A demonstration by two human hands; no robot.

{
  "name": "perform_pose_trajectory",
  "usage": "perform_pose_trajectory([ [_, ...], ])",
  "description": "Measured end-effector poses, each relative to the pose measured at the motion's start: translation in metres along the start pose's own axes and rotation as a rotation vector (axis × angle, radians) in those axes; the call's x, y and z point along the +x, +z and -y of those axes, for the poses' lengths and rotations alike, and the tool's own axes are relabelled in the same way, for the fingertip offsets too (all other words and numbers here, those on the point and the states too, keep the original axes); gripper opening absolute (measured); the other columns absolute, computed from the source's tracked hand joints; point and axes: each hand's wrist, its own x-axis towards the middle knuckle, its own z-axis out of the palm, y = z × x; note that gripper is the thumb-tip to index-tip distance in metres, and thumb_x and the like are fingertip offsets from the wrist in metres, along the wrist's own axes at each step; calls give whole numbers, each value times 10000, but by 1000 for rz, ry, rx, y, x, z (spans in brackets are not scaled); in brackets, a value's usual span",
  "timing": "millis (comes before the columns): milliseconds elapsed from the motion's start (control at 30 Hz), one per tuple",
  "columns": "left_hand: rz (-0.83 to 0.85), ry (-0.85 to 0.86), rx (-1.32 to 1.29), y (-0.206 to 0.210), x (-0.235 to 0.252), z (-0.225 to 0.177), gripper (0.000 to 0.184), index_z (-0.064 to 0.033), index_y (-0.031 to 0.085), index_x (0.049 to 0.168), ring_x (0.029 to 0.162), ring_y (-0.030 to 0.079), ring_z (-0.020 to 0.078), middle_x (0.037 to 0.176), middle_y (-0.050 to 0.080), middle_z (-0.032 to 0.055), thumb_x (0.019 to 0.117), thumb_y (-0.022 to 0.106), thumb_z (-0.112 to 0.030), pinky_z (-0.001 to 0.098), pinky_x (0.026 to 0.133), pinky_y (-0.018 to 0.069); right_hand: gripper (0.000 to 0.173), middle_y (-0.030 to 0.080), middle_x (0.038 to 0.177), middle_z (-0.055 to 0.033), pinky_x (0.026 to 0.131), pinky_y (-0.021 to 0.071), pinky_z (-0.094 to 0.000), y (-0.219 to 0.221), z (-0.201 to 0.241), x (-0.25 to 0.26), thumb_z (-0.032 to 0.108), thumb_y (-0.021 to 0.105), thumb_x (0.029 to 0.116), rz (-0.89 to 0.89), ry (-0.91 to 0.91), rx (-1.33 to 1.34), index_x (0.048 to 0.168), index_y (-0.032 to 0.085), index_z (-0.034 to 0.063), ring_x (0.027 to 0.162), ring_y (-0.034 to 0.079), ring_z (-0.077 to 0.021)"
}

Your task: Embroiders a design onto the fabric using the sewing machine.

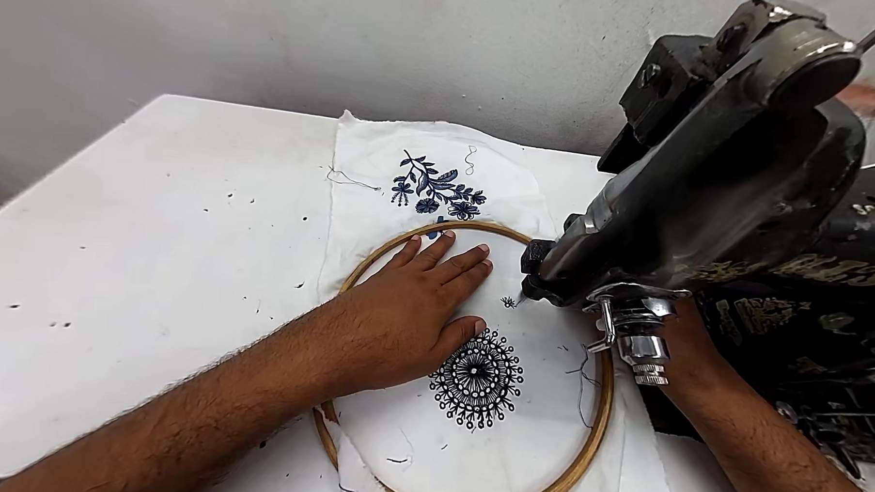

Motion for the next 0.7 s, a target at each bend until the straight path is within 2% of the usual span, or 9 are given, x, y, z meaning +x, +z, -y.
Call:
perform_pose_trajectory([
  [100,-9,1,-7,2,1,-1,643,-156,410,1590,1564,248,294,1676,327,4,1076,288,-524,593,1247,205,179,639,867,-68,744,497,-235,0,1,4,50,712,829,-34,25,64,995,650,20,805,619,-60],
  [233,-18,8,-14,3,2,-2,642,-158,410,1590,1566,244,286,1673,333,3,1078,284,-524,582,1251,202,169,647,874,-84,745,501,-277,1,0,6,91,709,849,-67,-6,67,996,659,24,825,628,-89],
  [300,-23,16,-9,4,3,0,645,-162,412,1589,1563,255,274,1670,339,-4,1077,276,-530,581,1248,216,168,638,875,-50,736,499,-223,2,-2,6,100,694,854,-70,-3,92,1007,652,47,819,618,-44],
  [500,-27,26,-15,4,3,1,645,-160,420,1585,1558,272,263,1665,349,-5,1077,277,-532,584,1249,214,184,633,882,-19,745,474,-153,4,-5,7,143,682,848,-94,-43,136,1009,648,59,831,598,25],
  [700,-29,26,-7,5,4,2,652,-157,408,1590,1560,263,272,1670,339,-1,1078,267,-535,586,1248,211,166,626,865,-4,725,474,-145,3,-3,6,128,679,852,-90,-14,167,1005,646,70,814,595,35],
])
